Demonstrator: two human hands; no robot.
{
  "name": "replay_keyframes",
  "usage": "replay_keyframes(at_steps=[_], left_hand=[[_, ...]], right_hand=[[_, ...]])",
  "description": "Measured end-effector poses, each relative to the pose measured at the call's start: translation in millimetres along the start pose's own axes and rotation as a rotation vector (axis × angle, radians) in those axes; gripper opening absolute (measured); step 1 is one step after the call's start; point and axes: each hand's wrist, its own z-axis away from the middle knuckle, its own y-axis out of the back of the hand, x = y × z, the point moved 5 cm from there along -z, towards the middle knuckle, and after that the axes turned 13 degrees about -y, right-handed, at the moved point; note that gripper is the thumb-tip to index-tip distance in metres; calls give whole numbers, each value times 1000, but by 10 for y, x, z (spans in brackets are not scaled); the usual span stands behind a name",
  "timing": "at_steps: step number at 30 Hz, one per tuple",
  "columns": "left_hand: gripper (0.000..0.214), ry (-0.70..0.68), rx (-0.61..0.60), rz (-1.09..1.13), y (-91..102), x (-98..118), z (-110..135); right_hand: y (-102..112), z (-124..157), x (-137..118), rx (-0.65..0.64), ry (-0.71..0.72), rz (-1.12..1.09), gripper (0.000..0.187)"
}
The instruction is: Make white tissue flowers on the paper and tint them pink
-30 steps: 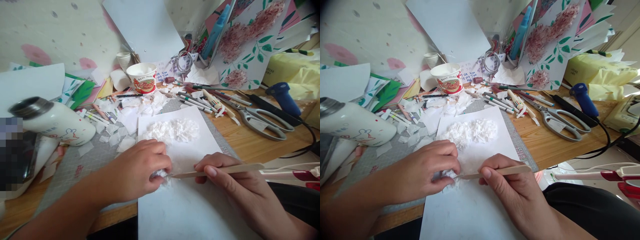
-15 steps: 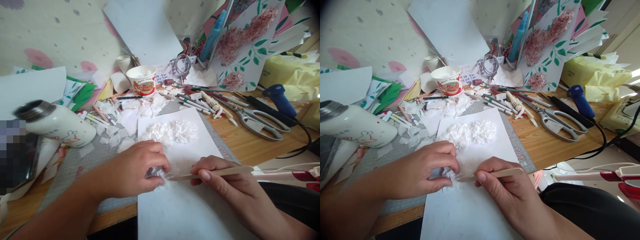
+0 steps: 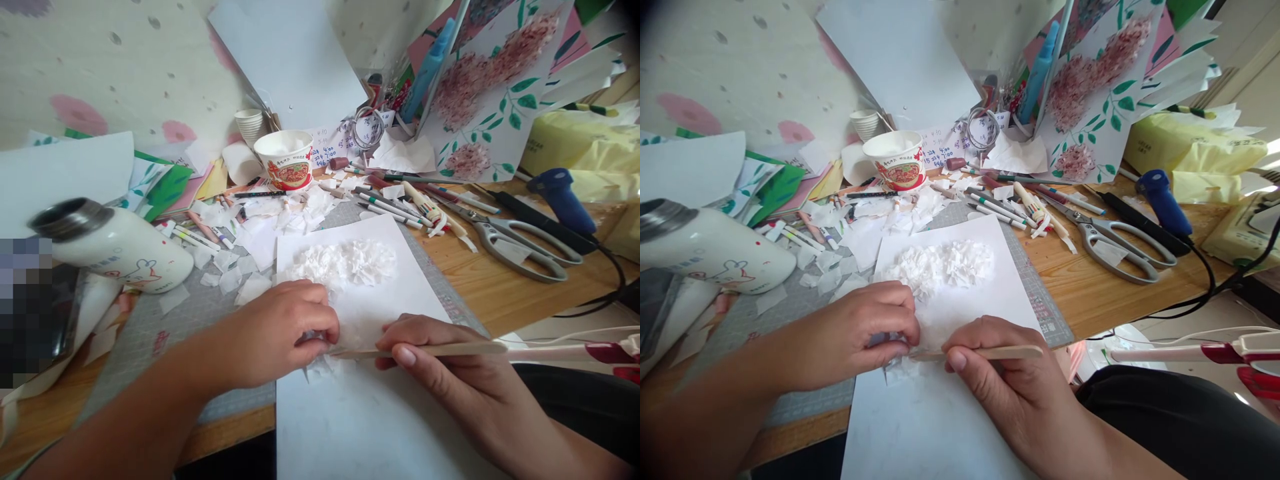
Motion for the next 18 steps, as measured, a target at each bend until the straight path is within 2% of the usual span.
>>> replay_keyframes(at_steps=[10, 14, 18], left_hand=[[16, 8, 3, -21, -7, -7, -27], [17, 14, 7, 6, -3, -16, -21], [18, 19, 12, 51, 4, -23, -8]], right_hand=[[-70, 3, 28, -109, 16, 27, 19], [-31, 11, 14, -96, 8, 5, 19], [50, 24, 122, -33, -105, -126, 24]])
